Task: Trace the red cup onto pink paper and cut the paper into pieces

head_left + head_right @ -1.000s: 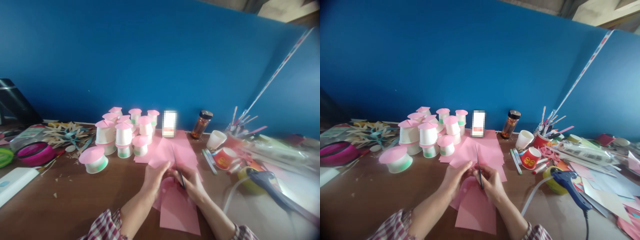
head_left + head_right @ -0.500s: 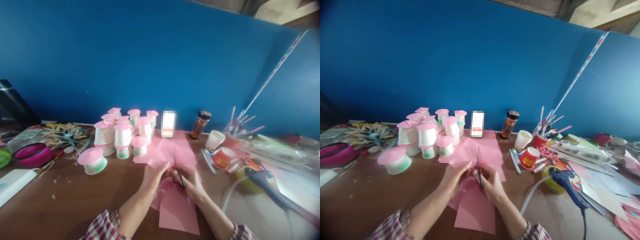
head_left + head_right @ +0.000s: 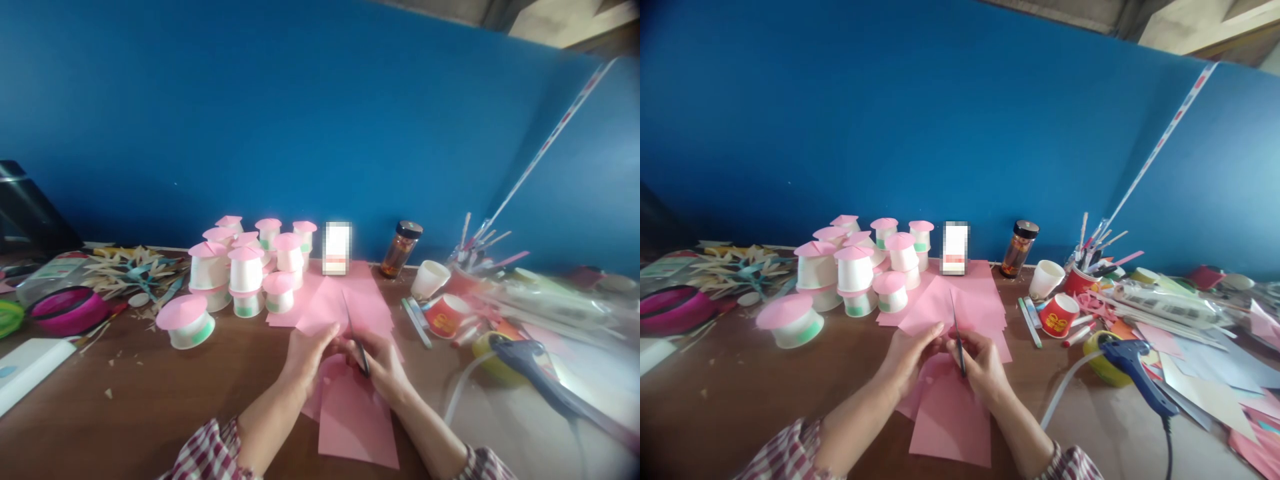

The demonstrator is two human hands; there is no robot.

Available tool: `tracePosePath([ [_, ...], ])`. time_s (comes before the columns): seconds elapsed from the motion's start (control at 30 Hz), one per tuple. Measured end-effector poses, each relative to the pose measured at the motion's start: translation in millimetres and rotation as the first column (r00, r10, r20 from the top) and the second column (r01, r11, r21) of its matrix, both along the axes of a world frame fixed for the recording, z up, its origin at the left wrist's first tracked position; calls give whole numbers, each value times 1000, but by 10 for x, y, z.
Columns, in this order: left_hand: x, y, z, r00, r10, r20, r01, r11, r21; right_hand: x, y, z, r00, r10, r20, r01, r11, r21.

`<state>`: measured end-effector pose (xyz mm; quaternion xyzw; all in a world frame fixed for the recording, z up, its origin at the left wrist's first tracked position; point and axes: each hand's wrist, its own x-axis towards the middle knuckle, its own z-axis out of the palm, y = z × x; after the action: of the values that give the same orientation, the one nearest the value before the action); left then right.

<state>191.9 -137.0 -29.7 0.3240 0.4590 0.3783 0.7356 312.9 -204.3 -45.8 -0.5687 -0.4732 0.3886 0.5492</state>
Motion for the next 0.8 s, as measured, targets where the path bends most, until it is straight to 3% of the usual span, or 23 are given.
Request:
tracePosePath([
  [0.23, -7, 49, -127, 999, 42, 26, -43, 998, 39, 9, 3, -39, 1000, -11, 18, 12, 999, -37],
  [0.47, -9, 40, -145, 997, -67, 23, 66, 996, 60, 24, -10, -4, 995, 3, -95, -4, 1000, -8],
  [0.8, 38, -20, -158, 990, -131, 58, 125, 988, 87, 40, -3, 38, 978, -51, -204, 61, 997, 45],
])
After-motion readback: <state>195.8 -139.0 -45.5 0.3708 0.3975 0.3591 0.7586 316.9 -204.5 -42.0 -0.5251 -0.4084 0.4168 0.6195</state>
